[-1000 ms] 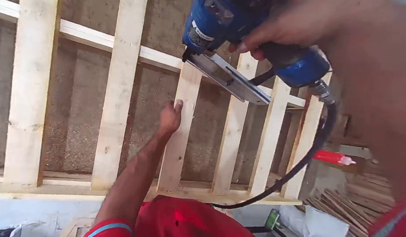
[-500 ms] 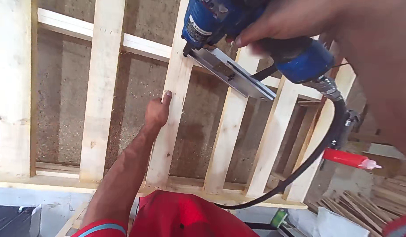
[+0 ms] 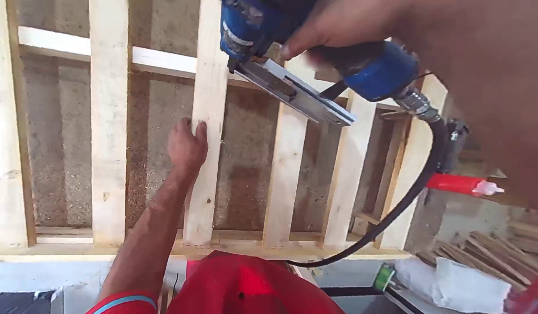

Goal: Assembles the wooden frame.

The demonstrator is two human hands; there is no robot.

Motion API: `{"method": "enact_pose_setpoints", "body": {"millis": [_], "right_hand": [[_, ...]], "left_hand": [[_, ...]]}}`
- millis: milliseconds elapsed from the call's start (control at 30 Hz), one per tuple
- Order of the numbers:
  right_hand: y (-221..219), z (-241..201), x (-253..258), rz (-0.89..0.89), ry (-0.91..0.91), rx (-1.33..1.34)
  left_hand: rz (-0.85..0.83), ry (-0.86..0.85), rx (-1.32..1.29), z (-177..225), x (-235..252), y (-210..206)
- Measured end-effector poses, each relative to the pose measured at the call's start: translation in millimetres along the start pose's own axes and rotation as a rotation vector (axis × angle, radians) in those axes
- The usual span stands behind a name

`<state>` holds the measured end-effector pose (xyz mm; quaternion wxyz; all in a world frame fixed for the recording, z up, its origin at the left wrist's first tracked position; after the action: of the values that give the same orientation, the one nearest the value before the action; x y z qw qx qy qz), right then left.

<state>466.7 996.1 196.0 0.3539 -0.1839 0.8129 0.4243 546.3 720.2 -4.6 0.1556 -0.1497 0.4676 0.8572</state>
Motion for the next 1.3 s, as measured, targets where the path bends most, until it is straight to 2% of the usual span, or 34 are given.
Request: {"method": "enact_pose_setpoints", "body": {"millis": [67, 100, 133, 200, 267, 333, 400, 467, 733, 967, 1300], "right_hand": [[9, 23, -20, 0.046, -0.012, 0.003], [17, 39, -31, 0.062, -0.009, 0.017], [25, 57, -41, 0.070, -0.004, 0.042], [42, 93, -57, 0.060, 0.022, 0.096], [55, 127, -67, 0.039, 0.056, 0.150], [61, 153, -73, 0.015, 0.068, 0.176], [70, 167, -68, 0.000, 0.090, 0.170], [60, 180, -56, -0.042, 0.110, 0.175], [56, 185, -26, -0.087, 0.118, 0.133], [59, 198, -27, -0.110, 0.066, 0.083], [59, 203, -51, -0.035, 0.004, 0.007]], "left_hand": [[0.206, -0.364, 0.102, 19, -23, -4], [0.222, -0.487, 0.059, 36, -36, -11], [0.136, -0.506, -0.008, 59, -49, -24], [-0.172, -0.361, -0.227, 107, -61, -60], [-0.380, -0.160, -0.484, 144, -56, -111], [-0.438, 0.028, -0.526, 163, -47, -156], [-0.409, 0.151, -0.482, 174, -38, -169], [-0.408, 0.214, -0.388, 170, -44, -171], [-0.375, 0.268, -0.283, 173, -44, -167], [-0.375, 0.250, -0.300, 172, -40, -167], [-0.368, 0.249, -0.295, 172, -40, -168]]}}
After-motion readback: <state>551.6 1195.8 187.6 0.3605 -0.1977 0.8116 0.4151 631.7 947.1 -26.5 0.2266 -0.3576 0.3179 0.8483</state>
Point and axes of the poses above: each hand's wrist, its own x-axis towards the middle knuckle, its own y-axis out of the back of the hand, z = x × y, the point moved 4 cm from there along x, towards the middle knuckle, and after that the axes turned 11 degrees about -z, right-handed, at the moved point
